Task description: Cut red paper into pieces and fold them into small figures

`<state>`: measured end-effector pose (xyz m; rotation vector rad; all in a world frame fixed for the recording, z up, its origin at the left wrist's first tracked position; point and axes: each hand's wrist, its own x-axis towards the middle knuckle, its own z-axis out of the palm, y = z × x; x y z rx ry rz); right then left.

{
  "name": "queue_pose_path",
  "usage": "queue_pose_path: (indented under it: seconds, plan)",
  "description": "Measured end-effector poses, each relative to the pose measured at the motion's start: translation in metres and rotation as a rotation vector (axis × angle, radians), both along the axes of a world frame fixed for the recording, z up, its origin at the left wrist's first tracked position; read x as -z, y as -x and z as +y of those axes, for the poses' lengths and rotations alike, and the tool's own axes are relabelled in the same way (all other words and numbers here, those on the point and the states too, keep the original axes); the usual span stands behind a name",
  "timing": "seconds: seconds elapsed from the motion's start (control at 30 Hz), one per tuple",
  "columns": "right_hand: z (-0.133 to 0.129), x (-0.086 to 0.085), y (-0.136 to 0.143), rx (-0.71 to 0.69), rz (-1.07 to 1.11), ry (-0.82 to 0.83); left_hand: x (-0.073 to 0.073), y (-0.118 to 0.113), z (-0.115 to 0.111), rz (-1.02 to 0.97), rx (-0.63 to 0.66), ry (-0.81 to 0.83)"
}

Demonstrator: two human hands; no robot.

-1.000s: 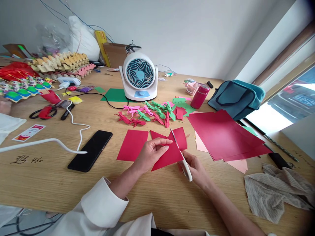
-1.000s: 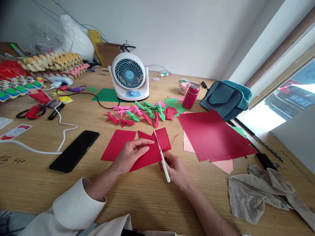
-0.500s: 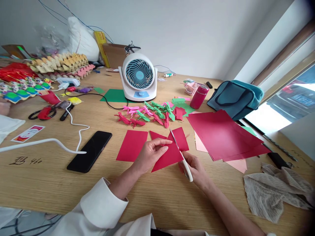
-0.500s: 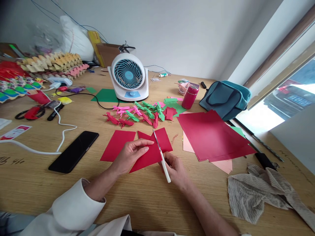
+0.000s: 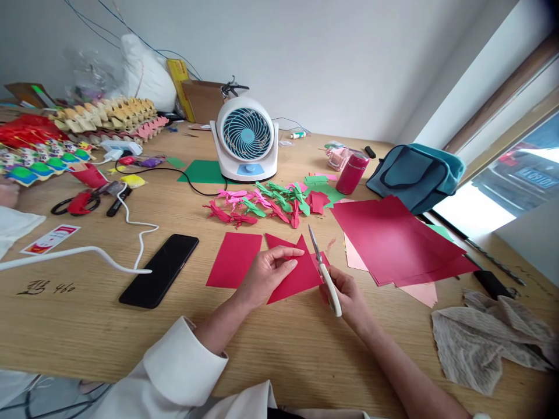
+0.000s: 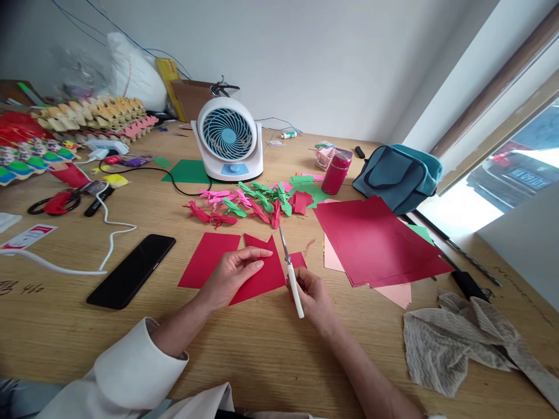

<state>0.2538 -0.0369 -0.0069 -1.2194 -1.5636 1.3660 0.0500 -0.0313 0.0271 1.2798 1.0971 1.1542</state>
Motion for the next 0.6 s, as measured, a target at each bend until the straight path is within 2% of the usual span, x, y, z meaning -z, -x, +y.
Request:
queue_pose_path:
  seconds: [0.13,0.2,0.27,0.37,0.43,0.5,0.6]
  plan:
    - [0.011,-0.002,-0.012,0.088,-0.136,-0.123,0.005,0.001,0.003,0.020,-0.014,0.009]
    - [0.019,-0.003,-0.025,0.166,-0.330,-0.231,0.008,0.002,0.006,0.040,-0.032,-0.005]
    - [0.029,-0.005,-0.042,0.253,-0.616,-0.310,0.012,0.005,0.010,0.042,-0.067,-0.023]
    - [0.043,-0.005,-0.069,0.337,-0.976,-0.329,0.017,0.010,0.017,-0.017,-0.129,-0.007]
    - [0.050,-0.005,-0.086,0.388,-1.135,-0.300,0.019,0.012,0.020,-0.067,-0.168,-0.001]
    - [0.053,-0.004,-0.100,0.445,-1.237,-0.262,0.019,0.013,0.023,-0.103,-0.201,-0.007]
    - [0.055,-0.002,-0.116,0.528,-1.279,-0.225,0.019,0.014,0.025,-0.149,-0.229,-0.016]
